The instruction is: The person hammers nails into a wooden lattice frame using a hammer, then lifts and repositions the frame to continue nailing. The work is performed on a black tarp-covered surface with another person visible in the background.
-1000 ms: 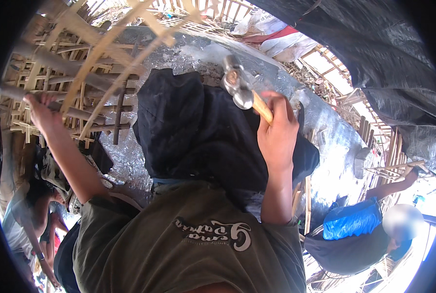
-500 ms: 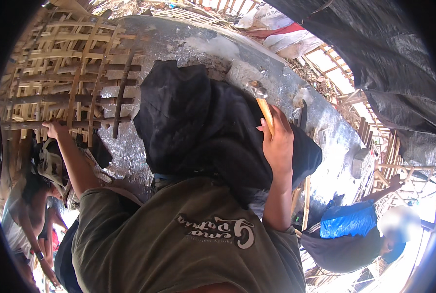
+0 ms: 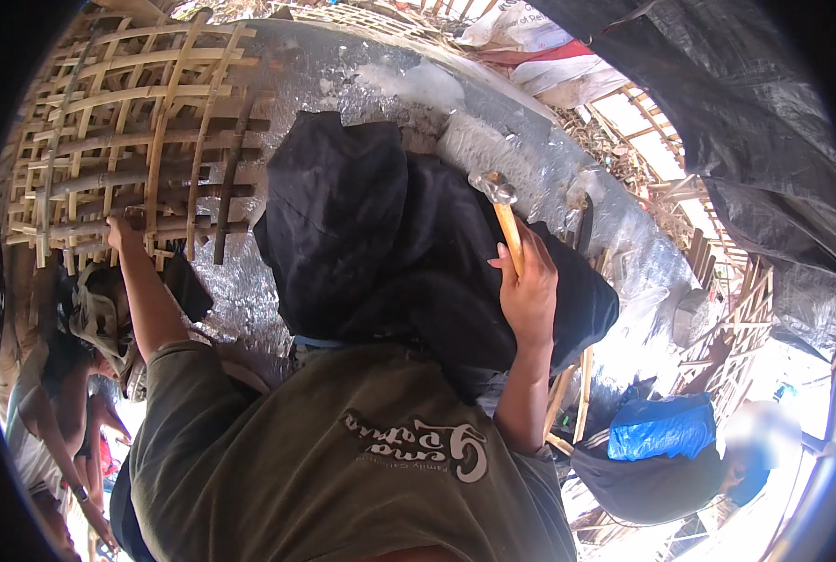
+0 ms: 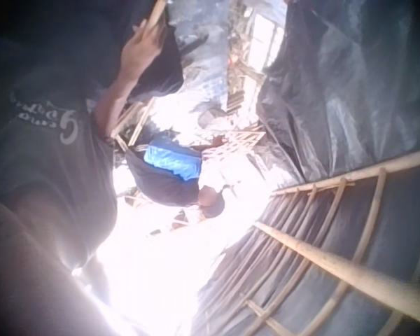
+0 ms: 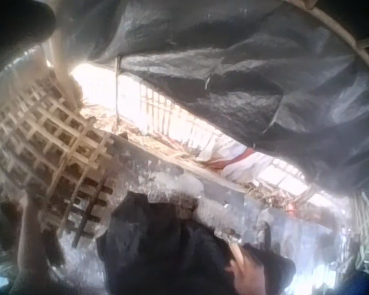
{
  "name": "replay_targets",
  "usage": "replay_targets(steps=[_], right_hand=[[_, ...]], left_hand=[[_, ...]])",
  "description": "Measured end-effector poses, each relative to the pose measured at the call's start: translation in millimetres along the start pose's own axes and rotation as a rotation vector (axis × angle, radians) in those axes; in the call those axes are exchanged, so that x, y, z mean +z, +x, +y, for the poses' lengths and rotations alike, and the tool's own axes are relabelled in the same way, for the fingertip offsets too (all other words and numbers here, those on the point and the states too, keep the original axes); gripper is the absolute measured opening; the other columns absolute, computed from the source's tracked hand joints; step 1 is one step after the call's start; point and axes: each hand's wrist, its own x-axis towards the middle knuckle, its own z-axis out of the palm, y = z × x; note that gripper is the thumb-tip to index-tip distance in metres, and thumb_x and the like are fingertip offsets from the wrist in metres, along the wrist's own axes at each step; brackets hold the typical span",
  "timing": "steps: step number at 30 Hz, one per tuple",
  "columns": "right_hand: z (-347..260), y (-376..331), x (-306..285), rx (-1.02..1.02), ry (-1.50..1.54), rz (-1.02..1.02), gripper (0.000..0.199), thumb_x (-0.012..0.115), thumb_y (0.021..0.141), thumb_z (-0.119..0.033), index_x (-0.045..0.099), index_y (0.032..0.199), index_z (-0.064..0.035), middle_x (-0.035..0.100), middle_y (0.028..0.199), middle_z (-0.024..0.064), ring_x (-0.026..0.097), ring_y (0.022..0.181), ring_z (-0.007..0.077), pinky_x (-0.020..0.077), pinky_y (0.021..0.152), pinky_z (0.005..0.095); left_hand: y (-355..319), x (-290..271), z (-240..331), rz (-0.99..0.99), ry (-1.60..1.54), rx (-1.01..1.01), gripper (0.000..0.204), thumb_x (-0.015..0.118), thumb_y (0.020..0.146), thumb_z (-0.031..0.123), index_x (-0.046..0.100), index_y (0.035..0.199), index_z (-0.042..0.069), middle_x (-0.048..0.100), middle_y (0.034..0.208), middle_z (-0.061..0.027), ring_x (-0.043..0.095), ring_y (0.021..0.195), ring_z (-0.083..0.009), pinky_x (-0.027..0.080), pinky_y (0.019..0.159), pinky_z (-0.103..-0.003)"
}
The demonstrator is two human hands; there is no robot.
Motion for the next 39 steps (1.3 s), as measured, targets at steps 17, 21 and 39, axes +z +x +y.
replay_targets(steps=[17,21,39], right_hand=[[13,-12,10,0.122,0.174,0.022,0.034,0.059,0.099,-0.003,0.056,0.133,0.0033,0.069,0.112,0.0177,0.074,0.074,0.0239,0.0597,0.068,0.0332],[15,-11,17,0.112,0.23,0.002,0.034,0.059,0.099,-0.003,0.056,0.133,0.0024,0.069,0.111,0.0174,0.075,0.074,0.0239,0.0594,0.069,0.0336],[6,-12,22,0.136,0.175,-0.01,0.029,0.06,0.101,-0.007,0.058,0.128,0.0013,0.073,0.1,0.013,0.075,0.069,0.0223,0.0586,0.065,0.0319]], left_hand=[[-49,-43,2,0.303,0.742,0.309,0.103,0.08,0.072,0.064,0.049,0.131,-0.015,0.051,0.138,-0.0303,0.06,0.116,-0.0409,0.052,0.095,-0.056],[-36,-42,-32,0.067,0.338,0.086,0.12,0.079,0.069,0.072,0.04,0.144,-0.014,0.037,0.155,-0.029,0.049,0.134,-0.0384,0.047,0.102,-0.054],[-67,7,23,0.578,0.246,-0.049,0.09,0.07,0.076,0.074,0.061,0.098,-0.013,0.068,0.104,-0.0268,0.067,0.094,-0.0401,0.057,0.084,-0.052]])
